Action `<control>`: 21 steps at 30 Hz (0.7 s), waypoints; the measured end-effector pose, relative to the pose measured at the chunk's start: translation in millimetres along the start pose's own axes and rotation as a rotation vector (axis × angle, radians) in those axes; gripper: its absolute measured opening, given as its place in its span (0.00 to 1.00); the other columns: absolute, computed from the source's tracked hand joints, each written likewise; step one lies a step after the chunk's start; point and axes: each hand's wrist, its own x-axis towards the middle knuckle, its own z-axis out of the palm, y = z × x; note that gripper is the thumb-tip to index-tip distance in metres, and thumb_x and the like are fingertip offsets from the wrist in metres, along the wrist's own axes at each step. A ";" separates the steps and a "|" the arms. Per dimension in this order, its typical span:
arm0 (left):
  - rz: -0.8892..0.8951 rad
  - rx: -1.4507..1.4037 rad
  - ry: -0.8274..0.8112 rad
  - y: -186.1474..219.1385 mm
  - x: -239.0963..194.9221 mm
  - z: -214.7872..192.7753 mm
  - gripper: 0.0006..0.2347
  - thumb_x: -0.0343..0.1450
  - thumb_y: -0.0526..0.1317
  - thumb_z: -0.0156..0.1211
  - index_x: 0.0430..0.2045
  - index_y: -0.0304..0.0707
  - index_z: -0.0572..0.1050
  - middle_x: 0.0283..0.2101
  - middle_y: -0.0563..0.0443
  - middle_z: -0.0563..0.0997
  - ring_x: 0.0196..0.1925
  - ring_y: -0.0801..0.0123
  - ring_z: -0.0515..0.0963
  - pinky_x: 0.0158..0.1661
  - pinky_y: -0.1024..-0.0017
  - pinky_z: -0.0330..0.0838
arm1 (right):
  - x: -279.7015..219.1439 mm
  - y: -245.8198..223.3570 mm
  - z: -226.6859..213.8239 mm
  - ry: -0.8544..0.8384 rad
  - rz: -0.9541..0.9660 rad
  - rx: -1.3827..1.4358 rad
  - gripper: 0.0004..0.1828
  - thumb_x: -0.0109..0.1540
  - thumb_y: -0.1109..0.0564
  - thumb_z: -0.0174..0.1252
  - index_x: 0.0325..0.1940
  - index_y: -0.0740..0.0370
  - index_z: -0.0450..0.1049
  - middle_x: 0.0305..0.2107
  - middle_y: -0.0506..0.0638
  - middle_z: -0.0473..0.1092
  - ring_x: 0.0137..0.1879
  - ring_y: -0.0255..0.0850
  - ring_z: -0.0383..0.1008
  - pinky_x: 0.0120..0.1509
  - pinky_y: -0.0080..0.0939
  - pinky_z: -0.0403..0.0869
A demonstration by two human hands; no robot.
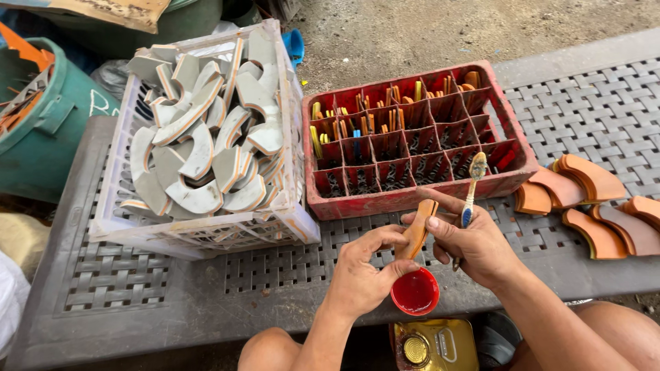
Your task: The person paints curved ceramic tiles with orange and yellow paint using a small brush. They dip the brush into a red cup, apply paint to each tile, and place the finished pieces into a red crate with compartments.
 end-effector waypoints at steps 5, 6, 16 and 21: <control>0.081 0.089 -0.045 4.7 -2.0 1.1 0.14 0.66 0.35 0.75 0.43 0.36 0.78 0.52 0.45 0.85 0.53 0.63 0.87 0.54 0.67 0.81 | -9.8 -1.3 -0.9 0.029 -0.018 -0.175 0.34 0.63 0.54 0.58 0.74 0.61 0.63 0.42 0.58 0.79 0.26 0.31 0.66 0.25 0.34 0.66; 0.039 0.135 0.002 5.9 -2.1 1.7 0.14 0.66 0.36 0.75 0.43 0.37 0.78 0.50 0.46 0.86 0.50 0.64 0.87 0.51 0.68 0.81 | -13.4 -4.2 -3.1 0.095 -0.033 -0.420 0.33 0.63 0.53 0.57 0.74 0.57 0.64 0.41 0.58 0.78 0.27 0.33 0.66 0.27 0.36 0.66; -0.099 0.166 0.468 7.8 -3.4 -18.0 0.14 0.67 0.39 0.74 0.42 0.33 0.79 0.39 0.52 0.84 0.39 0.75 0.82 0.43 0.76 0.79 | -58.8 -0.1 -31.3 -0.172 -0.063 -1.517 0.14 0.61 0.49 0.59 0.50 0.51 0.72 0.47 0.51 0.69 0.38 0.54 0.79 0.44 0.57 0.76; -0.091 0.161 0.426 10.6 -5.5 -10.2 0.14 0.68 0.39 0.73 0.42 0.32 0.79 0.41 0.52 0.85 0.41 0.75 0.83 0.46 0.76 0.79 | -61.4 22.9 -20.2 -0.293 -0.109 -1.631 0.22 0.58 0.54 0.58 0.57 0.50 0.71 0.48 0.51 0.69 0.35 0.56 0.79 0.40 0.55 0.78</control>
